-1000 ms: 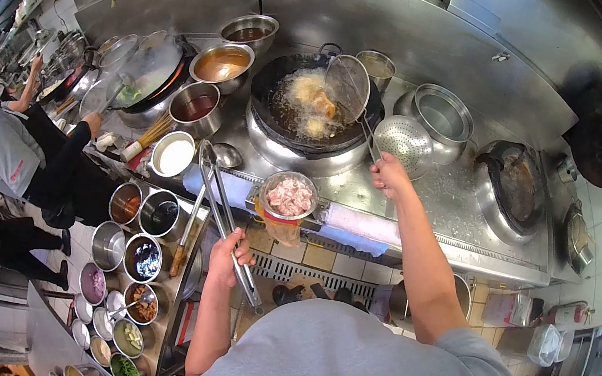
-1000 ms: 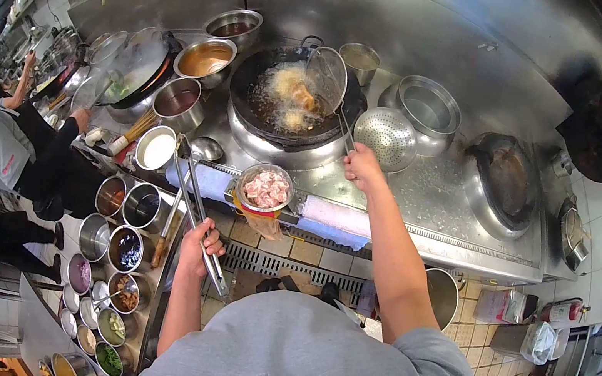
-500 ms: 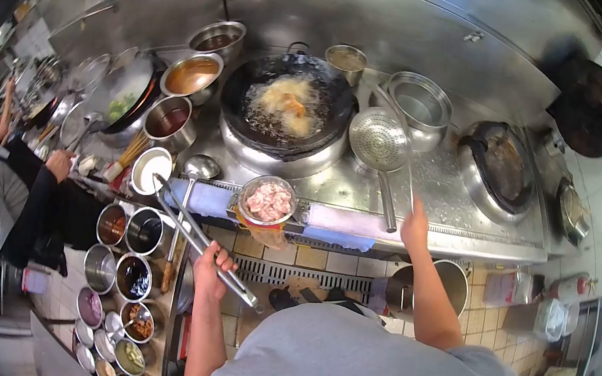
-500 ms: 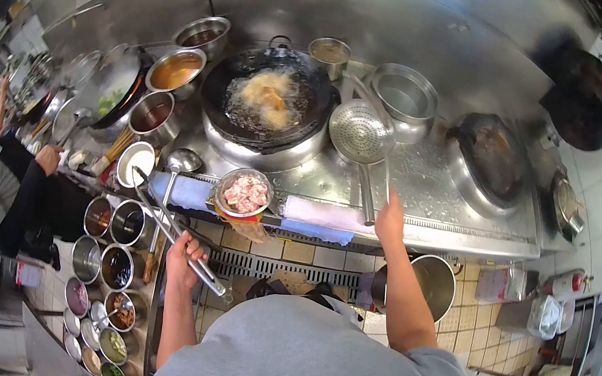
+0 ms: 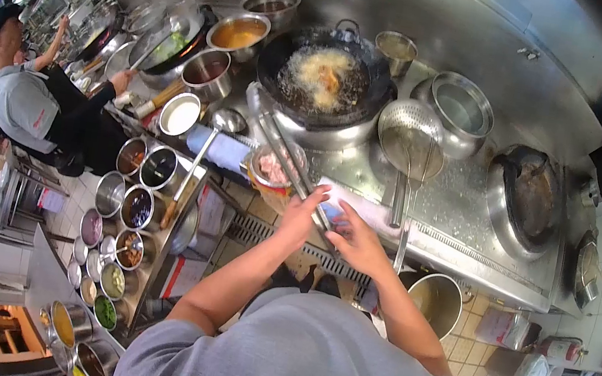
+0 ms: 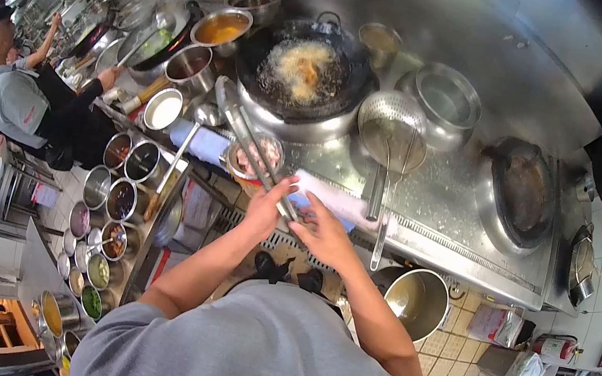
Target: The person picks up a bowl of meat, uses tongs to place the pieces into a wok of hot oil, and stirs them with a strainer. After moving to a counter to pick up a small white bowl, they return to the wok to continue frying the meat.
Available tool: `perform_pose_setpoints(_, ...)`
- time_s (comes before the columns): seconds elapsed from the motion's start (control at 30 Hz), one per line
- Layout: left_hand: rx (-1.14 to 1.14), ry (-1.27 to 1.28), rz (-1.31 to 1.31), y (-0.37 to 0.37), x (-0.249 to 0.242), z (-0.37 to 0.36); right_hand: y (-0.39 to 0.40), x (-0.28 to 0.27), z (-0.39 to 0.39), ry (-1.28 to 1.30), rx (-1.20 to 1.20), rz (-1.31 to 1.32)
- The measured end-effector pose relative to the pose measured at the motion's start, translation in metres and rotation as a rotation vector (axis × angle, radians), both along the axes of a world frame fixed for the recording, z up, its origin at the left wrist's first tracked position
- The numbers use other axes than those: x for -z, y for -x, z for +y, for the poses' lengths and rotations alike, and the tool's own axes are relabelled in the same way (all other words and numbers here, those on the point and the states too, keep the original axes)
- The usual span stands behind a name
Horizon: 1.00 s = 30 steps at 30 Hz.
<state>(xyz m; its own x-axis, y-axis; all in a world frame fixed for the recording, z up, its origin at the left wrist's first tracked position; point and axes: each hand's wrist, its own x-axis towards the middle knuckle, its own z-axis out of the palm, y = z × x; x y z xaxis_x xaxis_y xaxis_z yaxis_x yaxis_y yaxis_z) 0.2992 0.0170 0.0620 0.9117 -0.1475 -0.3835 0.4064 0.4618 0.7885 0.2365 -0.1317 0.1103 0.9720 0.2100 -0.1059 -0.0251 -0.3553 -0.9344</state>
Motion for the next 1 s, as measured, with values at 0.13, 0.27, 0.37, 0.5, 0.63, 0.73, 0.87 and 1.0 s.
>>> perform_pose_setpoints(0.13,0.152,0.026,-0.046,0.007,0.003,-0.038,-0.013,0.029,0.004,0.233,0.081,-0.209)
perform_pose_setpoints(0.27,0.348,-0.058,-0.117,0.005,0.011,-0.020,-0.005,0.019,-0.013,0.425,0.118,-0.116)
perform_pose_setpoints(0.37,0.281,-0.058,0.182,-0.012,0.035,0.042,-0.001,0.022,-0.036,0.728,0.214,-0.126)
perform_pose_setpoints(0.5,-0.068,-0.140,0.331,-0.061,0.076,0.113,-0.013,-0.030,-0.059,0.857,0.086,-0.355)
perform_pose_setpoints(0.63,-0.089,-0.084,0.305,-0.102,0.106,0.128,-0.047,-0.097,-0.044,1.266,-0.036,-0.380)
perform_pose_setpoints(0.73,0.054,-0.264,0.201,-0.105,0.090,0.132,-0.069,-0.124,-0.021,1.360,-0.142,-0.483)
perform_pose_setpoints(0.87,0.068,-0.515,-0.054,-0.098,0.080,0.148,-0.088,-0.145,0.016,1.378,-0.225,-0.537)
perform_pose_setpoints(1.0,0.112,-0.507,-0.155,-0.090,0.062,0.163,-0.100,-0.145,0.045,1.412,-0.241,-0.492)
